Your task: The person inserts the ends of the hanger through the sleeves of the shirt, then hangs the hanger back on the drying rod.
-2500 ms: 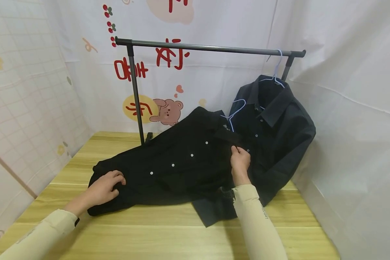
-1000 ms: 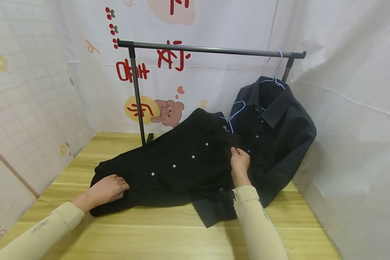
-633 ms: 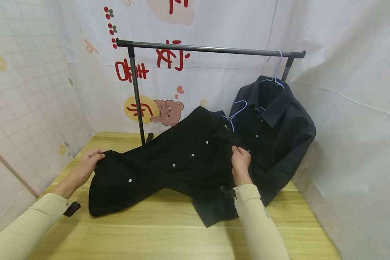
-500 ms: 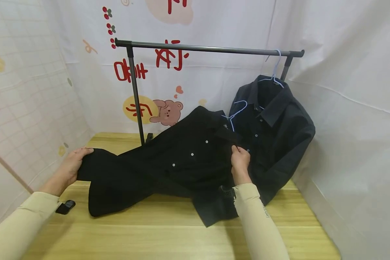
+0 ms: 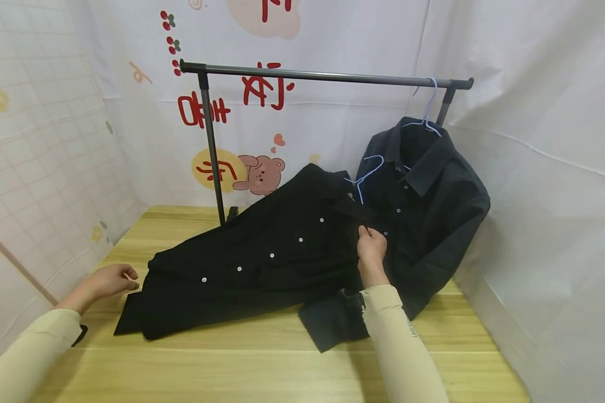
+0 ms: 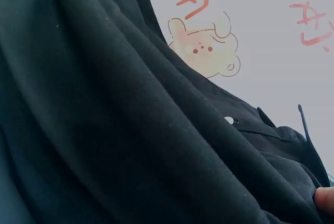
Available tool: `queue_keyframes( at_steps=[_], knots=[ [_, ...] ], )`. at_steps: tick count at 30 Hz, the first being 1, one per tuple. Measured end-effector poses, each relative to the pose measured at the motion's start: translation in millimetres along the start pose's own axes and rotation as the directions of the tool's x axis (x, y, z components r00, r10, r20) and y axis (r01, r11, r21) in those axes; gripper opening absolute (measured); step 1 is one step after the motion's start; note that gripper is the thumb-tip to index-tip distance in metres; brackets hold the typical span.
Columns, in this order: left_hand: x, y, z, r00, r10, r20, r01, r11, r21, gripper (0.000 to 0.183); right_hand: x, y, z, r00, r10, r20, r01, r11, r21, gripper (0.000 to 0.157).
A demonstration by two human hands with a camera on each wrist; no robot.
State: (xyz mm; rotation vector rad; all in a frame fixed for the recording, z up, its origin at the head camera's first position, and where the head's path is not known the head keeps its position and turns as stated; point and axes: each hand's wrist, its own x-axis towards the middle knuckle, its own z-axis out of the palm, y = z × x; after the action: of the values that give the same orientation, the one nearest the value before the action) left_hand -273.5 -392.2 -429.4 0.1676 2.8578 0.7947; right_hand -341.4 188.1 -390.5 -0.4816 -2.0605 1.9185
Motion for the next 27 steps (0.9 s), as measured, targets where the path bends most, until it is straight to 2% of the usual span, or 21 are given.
queue_keyframes(
  at_steps=[3, 6, 9, 11, 13, 16, 20, 24, 27],
  knots=[
    [7.4, 7.1, 7.9, 0.996, 0.063, -0.057, -0.058, 0.995, 0.081, 0.035, -1.3, -1.2, 1.2, 1.000, -0.009, 0.004, 0.009, 1.000, -0.006, 0.034],
    [17.9, 15.2, 18.4, 0.989, 0.132, -0.072, -0.123, 0.985, 0.123, 0.048, -1.0, -0.4, 0.4, 1.000, -0.012, 0.003, 0.012, 1.000, -0.012, 0.034],
    [26.9, 22.7, 31.4, 0.980, 0.187, -0.069, -0.172, 0.967, 0.187, 0.060, -0.8, -0.4, -0.2, 1.000, -0.016, 0.002, 0.016, 1.000, -0.021, 0.033],
    [31.7, 27.3, 39.8, 0.974, 0.219, -0.057, -0.198, 0.946, 0.257, 0.064, -0.9, -0.7, -0.7, 1.000, -0.019, 0.004, 0.019, 0.999, -0.029, 0.033],
    [35.5, 31.1, 47.3, 0.976, 0.217, -0.030, -0.195, 0.923, 0.331, 0.065, -0.8, -1.6, -1.2, 0.999, -0.032, 0.004, 0.032, 0.999, -0.039, 0.032],
    [40.2, 35.0, 53.3, 0.987, 0.158, 0.011, -0.149, 0.905, 0.398, 0.064, -0.7, -3.4, -2.0, 0.998, -0.058, 0.006, 0.059, 0.997, -0.055, 0.031],
    [45.3, 35.0, 49.2, 0.999, 0.010, 0.040, -0.025, 0.915, 0.403, 0.064, -0.7, -5.9, -1.8, 0.995, -0.097, 0.000, 0.096, 0.993, -0.073, 0.032],
    [48.6, 37.3, 33.4, 0.990, -0.128, 0.053, 0.096, 0.911, 0.402, 0.054, -1.5, -8.1, -1.2, 0.994, -0.112, -0.002, 0.111, 0.990, -0.083, 0.032],
    [51.1, 39.6, 21.9, 0.975, -0.215, 0.052, 0.175, 0.893, 0.416, 0.045, -2.0, -9.2, -1.6, 0.994, -0.106, -0.001, 0.106, 0.991, -0.086, 0.032]
  ],
)
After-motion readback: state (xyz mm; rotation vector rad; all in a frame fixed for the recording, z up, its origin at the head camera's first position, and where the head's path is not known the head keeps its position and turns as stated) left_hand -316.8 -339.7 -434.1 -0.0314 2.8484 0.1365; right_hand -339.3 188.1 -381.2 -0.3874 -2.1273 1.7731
